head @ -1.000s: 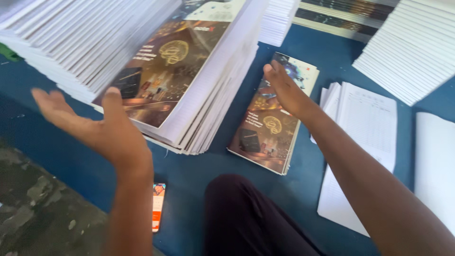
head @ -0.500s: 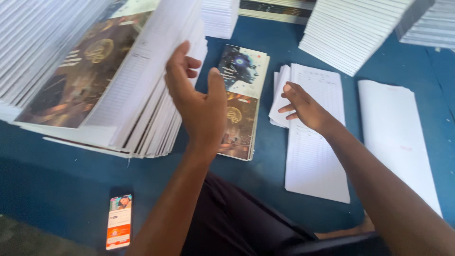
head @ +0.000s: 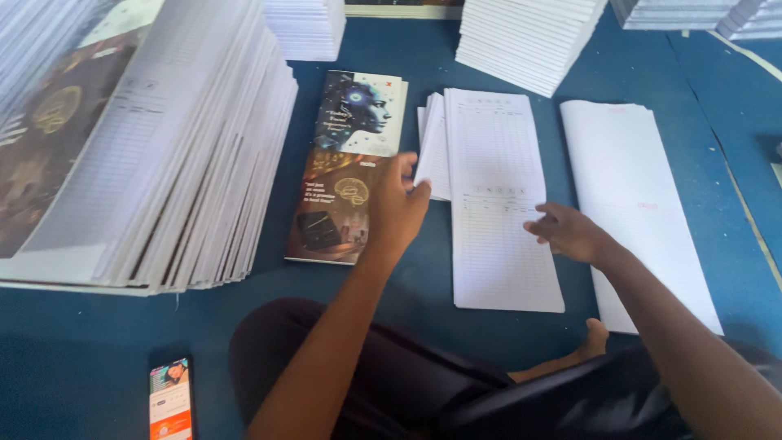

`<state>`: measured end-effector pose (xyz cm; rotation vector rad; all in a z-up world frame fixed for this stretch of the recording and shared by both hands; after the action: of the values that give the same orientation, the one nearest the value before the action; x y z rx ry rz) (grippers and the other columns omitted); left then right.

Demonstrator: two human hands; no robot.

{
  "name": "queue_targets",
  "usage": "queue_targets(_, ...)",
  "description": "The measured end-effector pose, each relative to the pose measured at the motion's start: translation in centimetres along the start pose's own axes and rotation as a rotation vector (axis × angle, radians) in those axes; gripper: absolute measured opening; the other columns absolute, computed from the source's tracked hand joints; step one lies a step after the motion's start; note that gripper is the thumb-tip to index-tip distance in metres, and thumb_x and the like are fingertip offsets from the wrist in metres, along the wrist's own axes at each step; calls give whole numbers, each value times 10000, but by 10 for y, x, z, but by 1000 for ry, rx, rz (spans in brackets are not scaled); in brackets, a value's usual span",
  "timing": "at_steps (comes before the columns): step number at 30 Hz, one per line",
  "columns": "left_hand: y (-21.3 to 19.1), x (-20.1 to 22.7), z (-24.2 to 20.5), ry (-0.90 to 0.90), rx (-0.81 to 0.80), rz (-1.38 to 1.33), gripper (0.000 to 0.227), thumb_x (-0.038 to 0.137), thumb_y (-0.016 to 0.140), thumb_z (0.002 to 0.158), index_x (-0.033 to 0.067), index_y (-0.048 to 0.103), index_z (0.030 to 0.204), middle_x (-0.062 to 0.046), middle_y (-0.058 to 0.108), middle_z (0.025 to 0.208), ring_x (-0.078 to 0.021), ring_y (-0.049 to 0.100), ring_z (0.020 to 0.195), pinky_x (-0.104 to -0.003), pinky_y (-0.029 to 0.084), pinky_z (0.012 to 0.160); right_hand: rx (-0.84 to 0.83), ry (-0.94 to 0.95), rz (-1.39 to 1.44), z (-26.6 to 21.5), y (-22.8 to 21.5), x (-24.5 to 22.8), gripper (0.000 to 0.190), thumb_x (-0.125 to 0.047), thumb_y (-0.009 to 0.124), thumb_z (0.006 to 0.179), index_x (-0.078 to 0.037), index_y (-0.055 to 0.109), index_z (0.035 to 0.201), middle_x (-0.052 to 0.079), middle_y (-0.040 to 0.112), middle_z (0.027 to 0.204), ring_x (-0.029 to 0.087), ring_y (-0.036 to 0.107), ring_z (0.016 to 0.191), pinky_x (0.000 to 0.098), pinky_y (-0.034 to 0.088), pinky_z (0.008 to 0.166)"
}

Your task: The person assembles notebooks by inserting index sheets and covers into stacks of paper. They open the paper stacks, place the index sheet inside, add the cover, and then stack the completed notebooks together.

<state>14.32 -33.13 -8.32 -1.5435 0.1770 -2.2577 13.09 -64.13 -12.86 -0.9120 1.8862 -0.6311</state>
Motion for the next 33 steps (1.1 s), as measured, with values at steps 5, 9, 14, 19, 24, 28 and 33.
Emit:
queue_targets(5,61,-69,-28,-262,-278,152,553,277,763,822,5,623,1283,-240,666,1243,-307,721,1027,-408,561,899,17,142,11,12,20,63,730,-455,645,925,33,507,1449,239,669,1271,317,716,1114,432,607,902)
queue_targets(9,94,-112,-50,-418,-434,119,675,328,748,819,-30,554,1356,-291,635,1294,-351,645,1209,-413,529,976,44,245,-117,33,33,95,732,-486,650,922,0,538,1457,228,730,1241,315,746,1086,427,595,915)
queue_targets(14,111,-134,-64,-407,-493,256,706,331,768,816,-74,542,1349,-301,608,1343,-383,597,1260,-421,492,1034,101,243,-211,49,43,110,756,-491,727,885,5,549,1426,232,670,1253,323,675,1096,442,554,910)
queue_targets(19,116,-128,-83,-746,-588,140,748,312,733,837,-73,459,1417,-289,701,1191,-350,717,1056,-456,584,855,42,372,-139,53,54,111,763,-433,728,884,46,522,1441,278,741,1130,332,778,900,414,630,747)
queue_targets(24,116,-105,-90,-848,-639,-24,672,323,716,857,-62,516,1370,-205,701,1147,-276,727,972,-428,631,752,99,347,-114,55,54,100,784,-402,773,855,71,521,1426,291,726,1109,327,770,850,393,613,715)
queue_targets(28,119,-104,-90,-910,-651,-85,659,322,707,872,-47,508,1380,-193,689,1185,-274,710,1045,-415,623,781,104,354,-65,56,52,104,792,-325,826,817,66,509,1428,282,745,1061,329,771,845,385,602,684)
queue_targets(33,116,-106,-87,-939,-643,-122,632,332,697,882,-34,517,1364,-197,667,1220,-278,675,1116,-401,617,792,140,334,9,63,49,111,745,-193,889,748,7,568,1390,228,751,1039,304,769,826,365,601,651)
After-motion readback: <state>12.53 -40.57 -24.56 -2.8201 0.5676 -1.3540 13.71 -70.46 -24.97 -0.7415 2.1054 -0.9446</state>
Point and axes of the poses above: each hand's wrist, its own z-axis towards the middle knuckle, its own y-axis out of the palm, x = y × z, the point moved 4 cm from there along z, towards the middle knuckle
